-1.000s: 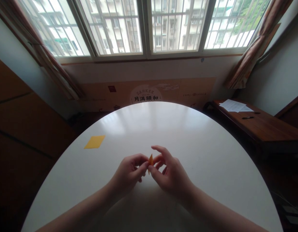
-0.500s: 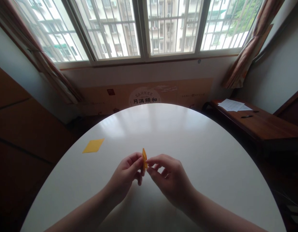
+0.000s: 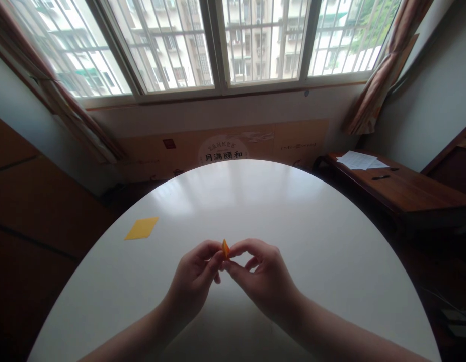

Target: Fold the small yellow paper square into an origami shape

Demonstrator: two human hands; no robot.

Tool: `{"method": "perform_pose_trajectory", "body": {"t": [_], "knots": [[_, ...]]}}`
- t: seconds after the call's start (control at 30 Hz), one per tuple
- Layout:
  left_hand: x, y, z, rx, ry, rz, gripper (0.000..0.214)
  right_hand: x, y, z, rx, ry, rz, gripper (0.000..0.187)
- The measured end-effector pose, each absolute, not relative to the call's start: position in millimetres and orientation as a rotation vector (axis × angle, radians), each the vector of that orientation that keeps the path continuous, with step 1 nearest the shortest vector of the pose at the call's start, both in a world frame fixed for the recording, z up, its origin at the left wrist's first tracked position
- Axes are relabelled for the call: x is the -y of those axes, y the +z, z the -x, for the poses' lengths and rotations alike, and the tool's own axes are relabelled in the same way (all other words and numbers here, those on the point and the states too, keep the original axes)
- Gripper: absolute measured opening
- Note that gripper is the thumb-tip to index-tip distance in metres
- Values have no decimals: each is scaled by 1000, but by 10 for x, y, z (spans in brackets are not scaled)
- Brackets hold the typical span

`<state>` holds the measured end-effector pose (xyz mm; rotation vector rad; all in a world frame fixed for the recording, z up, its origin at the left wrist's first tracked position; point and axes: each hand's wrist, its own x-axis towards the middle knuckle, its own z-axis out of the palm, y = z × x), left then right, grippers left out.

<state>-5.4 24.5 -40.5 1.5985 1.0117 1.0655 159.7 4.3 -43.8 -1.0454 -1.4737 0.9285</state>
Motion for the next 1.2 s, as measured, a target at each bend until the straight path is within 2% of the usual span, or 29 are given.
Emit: {"method": "perform_pose_trajectory", "body": {"t": [0.27,0.6,1.2], "knots": [[-213,-349,59,-1033,1098,-1659,23,-38,-431,-1599,1369,967,1046,16],[-208,-351,66,-1055,1108,-1685,24,-44,-406,-1602,1407,982,976,12],[-204,-315,61,-1079,1122,-1844,11,-76,-413,-1612,1173,1239,955,17]]}}
